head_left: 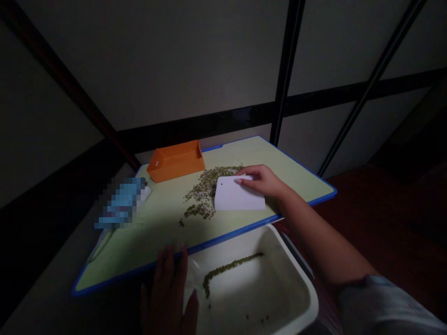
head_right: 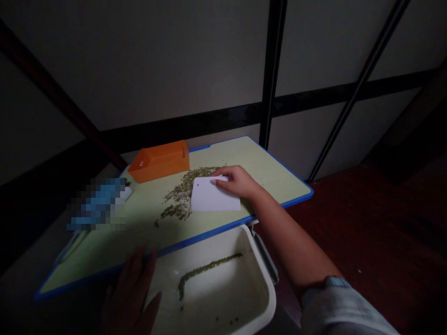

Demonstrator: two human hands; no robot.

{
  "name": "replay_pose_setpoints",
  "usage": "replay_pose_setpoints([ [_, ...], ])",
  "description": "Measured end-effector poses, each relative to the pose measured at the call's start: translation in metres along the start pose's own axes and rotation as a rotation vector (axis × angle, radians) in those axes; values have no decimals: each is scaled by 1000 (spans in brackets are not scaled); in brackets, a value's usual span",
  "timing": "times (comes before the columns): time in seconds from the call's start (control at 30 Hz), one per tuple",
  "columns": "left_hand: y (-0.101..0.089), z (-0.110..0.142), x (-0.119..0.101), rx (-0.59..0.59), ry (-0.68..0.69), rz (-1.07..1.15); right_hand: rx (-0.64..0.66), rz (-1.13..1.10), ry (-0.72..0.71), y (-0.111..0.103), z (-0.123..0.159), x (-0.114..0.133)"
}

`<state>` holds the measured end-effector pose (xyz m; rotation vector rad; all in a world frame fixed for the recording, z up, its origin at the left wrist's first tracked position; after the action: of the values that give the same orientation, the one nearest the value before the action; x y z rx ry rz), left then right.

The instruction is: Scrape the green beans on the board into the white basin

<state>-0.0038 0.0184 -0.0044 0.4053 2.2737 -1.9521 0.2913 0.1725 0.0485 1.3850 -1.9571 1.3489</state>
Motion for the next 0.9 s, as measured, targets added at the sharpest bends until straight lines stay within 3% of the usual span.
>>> replay_pose_setpoints([
  [0.9, 3, 1, 0, -26, 21, 13, -5, -6, 17, 0, 1, 3],
])
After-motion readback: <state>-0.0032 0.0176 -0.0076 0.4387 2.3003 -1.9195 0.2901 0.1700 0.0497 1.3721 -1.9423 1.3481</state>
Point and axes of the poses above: each hand's wrist, its own z-axis away from the middle knuckle, its own y-axis out of the palm, x = y × z, the point moved 1 cm from there along -z, towards the middle knuckle, and after that the axes turned 5 degrees about z, right-handed, at the moved point
